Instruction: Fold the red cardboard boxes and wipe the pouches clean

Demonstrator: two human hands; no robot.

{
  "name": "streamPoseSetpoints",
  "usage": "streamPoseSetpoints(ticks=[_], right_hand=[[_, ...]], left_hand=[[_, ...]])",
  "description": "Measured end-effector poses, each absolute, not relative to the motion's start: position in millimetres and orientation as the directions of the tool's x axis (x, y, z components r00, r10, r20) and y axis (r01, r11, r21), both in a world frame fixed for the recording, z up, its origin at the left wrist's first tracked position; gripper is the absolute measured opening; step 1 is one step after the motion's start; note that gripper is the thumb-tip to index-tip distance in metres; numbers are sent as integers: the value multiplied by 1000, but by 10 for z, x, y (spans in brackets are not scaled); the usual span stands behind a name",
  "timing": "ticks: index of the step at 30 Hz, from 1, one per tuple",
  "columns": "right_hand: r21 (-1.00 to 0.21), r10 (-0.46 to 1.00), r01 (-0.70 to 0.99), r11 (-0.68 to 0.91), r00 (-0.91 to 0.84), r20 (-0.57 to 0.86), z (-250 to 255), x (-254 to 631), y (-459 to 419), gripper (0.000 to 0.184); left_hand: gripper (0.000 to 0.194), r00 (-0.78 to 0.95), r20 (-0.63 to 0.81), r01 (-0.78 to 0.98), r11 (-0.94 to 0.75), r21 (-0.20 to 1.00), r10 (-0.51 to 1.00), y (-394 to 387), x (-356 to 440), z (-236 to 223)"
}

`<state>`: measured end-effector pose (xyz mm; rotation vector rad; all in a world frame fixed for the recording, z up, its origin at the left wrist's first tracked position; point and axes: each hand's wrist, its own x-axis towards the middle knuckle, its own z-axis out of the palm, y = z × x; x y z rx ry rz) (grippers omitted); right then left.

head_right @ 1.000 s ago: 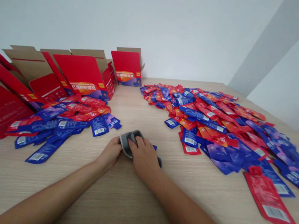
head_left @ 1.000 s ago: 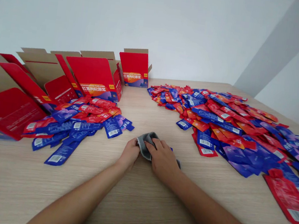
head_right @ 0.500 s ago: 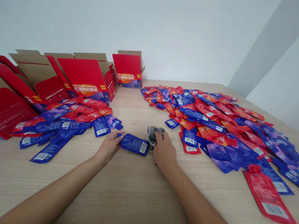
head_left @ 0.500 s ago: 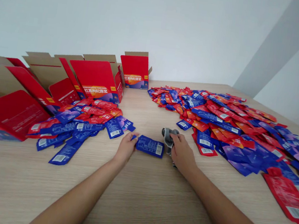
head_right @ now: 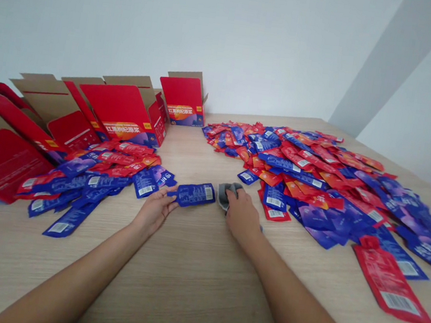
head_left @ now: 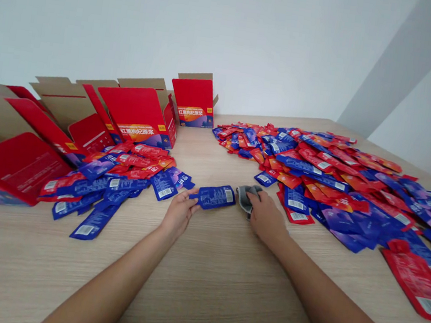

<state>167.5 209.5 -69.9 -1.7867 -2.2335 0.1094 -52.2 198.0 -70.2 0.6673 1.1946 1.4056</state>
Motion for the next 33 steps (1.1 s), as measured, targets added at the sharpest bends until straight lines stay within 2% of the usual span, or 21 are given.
streamPoseSetpoints(ticks=[2, 5, 7, 9, 11, 13, 15, 17, 19, 22, 26, 30, 33], right_hand=[[-358, 968, 909, 213, -147, 203, -748, 1795, 2187, 47], [-545, 959, 813, 203, -53, 277, -842, 1904, 2298, 48], [-617, 949, 756, 217, -16, 315, -893, 1937, 2340, 46], [-638, 944, 733, 235, -15, 330, -916, 1935, 2344, 45], [-620, 944, 745, 245, -39, 327, -910, 1897, 2312, 46], [-582, 946, 773, 252, -70, 316, -883, 1835, 2262, 46], [-544, 946, 796, 265, -107, 305, -850, 1773, 2220, 46], [-520, 945, 808, 279, -136, 297, -821, 1730, 2198, 46], [-509, 943, 810, 292, -153, 296, -791, 1707, 2185, 47], [-487, 914, 795, 362, -201, 353, -712, 1666, 2113, 48], [-335, 811, 764, 552, -397, 431, -566, 1460, 1851, 50], [-201, 792, 775, 600, -538, 289, -547, 1166, 1655, 49], [-150, 836, 826, 543, -514, 194, -597, 1138, 1689, 48]], left_hand=[[33, -185, -166, -362, 90, 928, 969, 1967, -532, -678], [16, -79, 19, -239, -38, 970, 997, 1932, -511, -666], [7, 10, 106, -112, -104, 988, 994, 1914, -488, -670], [10, 48, 90, -48, -88, 995, 995, 1908, -462, -680], [26, 19, -2, -83, 3, 997, 1000, 1909, -435, -690], [34, 7, -139, -162, 139, 977, 990, 1910, -408, -692], [32, 63, -264, -229, 272, 935, 962, 1904, -386, -678], [27, 127, -319, -258, 342, 904, 939, 1897, -370, -657], [25, 138, -319, -231, 344, 910, 938, 1894, -357, -649], [32, 149, -319, -85, 334, 939, 936, 1899, -339, -689], [33, 96, -233, 2, 234, 972, 968, 1908, -313, -808], [22, -74, -78, 28, 80, 996, 994, 1906, -297, -886], [18, -63, -138, -5, 138, 990, 988, 1919, -345, -846]])
